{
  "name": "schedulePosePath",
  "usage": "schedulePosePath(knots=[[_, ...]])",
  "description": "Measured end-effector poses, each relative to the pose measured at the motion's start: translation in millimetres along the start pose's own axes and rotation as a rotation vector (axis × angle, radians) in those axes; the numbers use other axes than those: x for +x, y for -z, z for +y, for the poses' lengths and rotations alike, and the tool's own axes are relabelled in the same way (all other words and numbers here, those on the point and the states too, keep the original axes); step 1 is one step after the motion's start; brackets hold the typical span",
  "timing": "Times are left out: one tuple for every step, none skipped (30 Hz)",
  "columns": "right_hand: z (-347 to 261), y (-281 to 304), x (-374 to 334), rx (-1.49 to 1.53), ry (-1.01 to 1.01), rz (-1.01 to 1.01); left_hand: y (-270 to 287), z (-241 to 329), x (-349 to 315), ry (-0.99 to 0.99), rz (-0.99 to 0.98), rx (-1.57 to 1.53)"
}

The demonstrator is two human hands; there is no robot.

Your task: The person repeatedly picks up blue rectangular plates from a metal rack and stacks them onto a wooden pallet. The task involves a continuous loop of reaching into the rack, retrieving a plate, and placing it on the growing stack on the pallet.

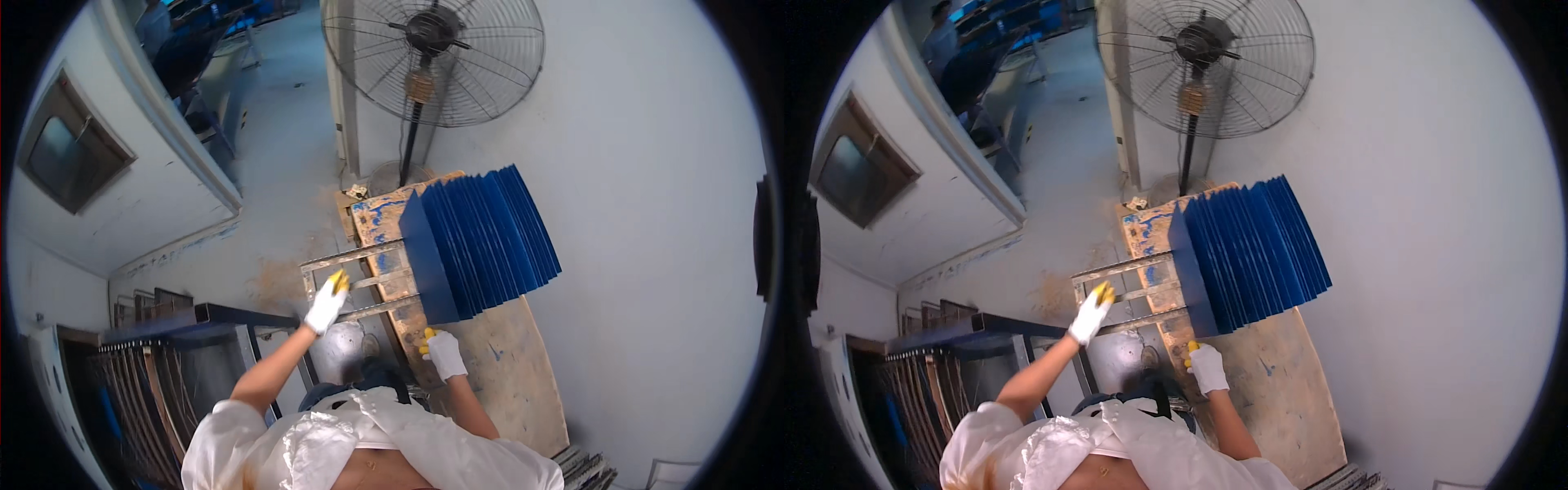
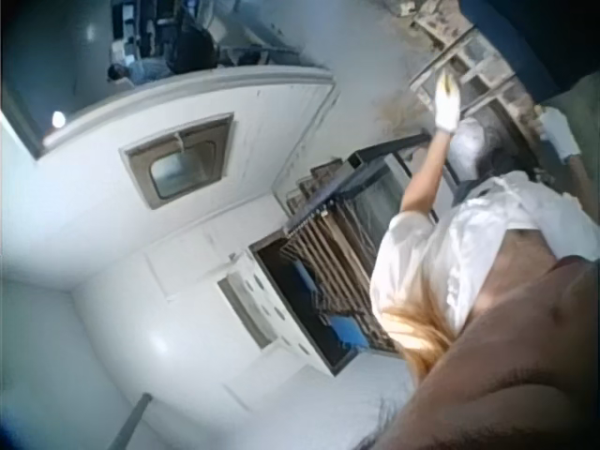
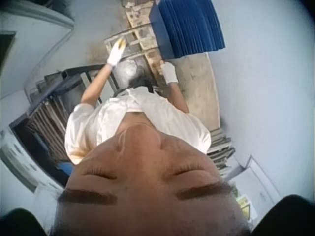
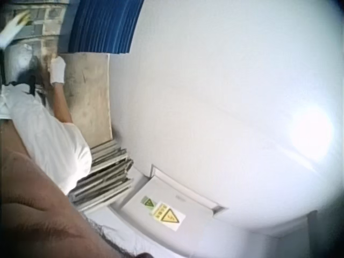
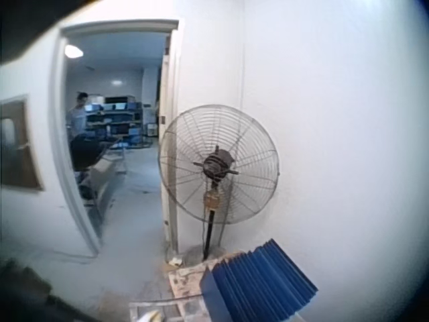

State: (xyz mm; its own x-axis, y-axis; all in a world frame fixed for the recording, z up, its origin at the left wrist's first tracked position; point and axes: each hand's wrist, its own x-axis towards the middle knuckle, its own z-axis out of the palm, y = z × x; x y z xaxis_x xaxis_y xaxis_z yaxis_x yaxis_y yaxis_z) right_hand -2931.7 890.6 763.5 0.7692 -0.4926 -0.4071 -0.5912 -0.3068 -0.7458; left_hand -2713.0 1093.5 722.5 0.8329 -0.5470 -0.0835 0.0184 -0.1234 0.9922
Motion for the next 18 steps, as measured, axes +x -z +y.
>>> schedulePosePath(knots=[[17, -6, 2, -0.424, 0.284, -0.11, 17, -21, -44, 0.077, 0.083, -0.081], [25, -13, 4, -0.847, 0.574, -0.215, 35, -32, -89, 0.179, 0.139, 0.149], [17, -23, 0, -0.443, 0.312, -0.26, 44, -26, -134, 0.321, 0.228, 0.119], [-4, -38, -9, -0.054, 0.051, -0.322, 61, -60, -187, 0.359, 0.318, 0.017], [-19, -54, -16, 0.323, -0.23, -0.375, 70, -74, -232, 0.428, 0.438, -0.108], [-20, -75, -16, 0.348, -0.204, -0.448, 77, -77, -272, 0.506, 0.57, -0.206], [-34, -94, -17, 0.256, -0.152, -0.511, 84, -96, -317, 0.519, 0.677, -0.211], [-48, -115, -19, 0.162, -0.091, -0.576, 86, -101, -351, 0.55, 0.773, -0.259], [-63, -139, -23, 0.066, -0.026, -0.643, 88, -106, -383, 0.579, 0.873, -0.313], [-72, -163, -23, -0.059, 0.112, -0.667, 87, -100, -407, 0.571, 0.936, -0.338], [-81, -187, -27, -0.172, 0.252, -0.683, 86, -87, -424, 0.566, 0.993, -0.361], [-110, -204, -47, -0.281, 0.444, -0.731, 83, -84, -446, 0.51, 1.026, -0.407], [-144, -218, -70, -0.38, 0.633, -0.763, 80, -63, -459, 0.524, 1.032, -0.315], [-165, -244, -93, -0.386, 0.545, -0.811, 73, -75, -479, 0.445, 1.087, -0.429], [-182, -261, -116, -0.361, 0.605, -0.849, 73, -49, -491, 0.481, 1.032, -0.374], [-191, -283, -140, -0.339, 0.812, -0.913, 67, -62, -511, 0.487, 1.038, -0.303], [-199, -304, -165, -0.311, 1.021, -0.974, 61, -84, -530, 0.492, 1.042, -0.238], [-207, -324, -190, -0.28, 1.047, -1.087, 56, -104, -549, 0.46, 1.04, -0.236]])
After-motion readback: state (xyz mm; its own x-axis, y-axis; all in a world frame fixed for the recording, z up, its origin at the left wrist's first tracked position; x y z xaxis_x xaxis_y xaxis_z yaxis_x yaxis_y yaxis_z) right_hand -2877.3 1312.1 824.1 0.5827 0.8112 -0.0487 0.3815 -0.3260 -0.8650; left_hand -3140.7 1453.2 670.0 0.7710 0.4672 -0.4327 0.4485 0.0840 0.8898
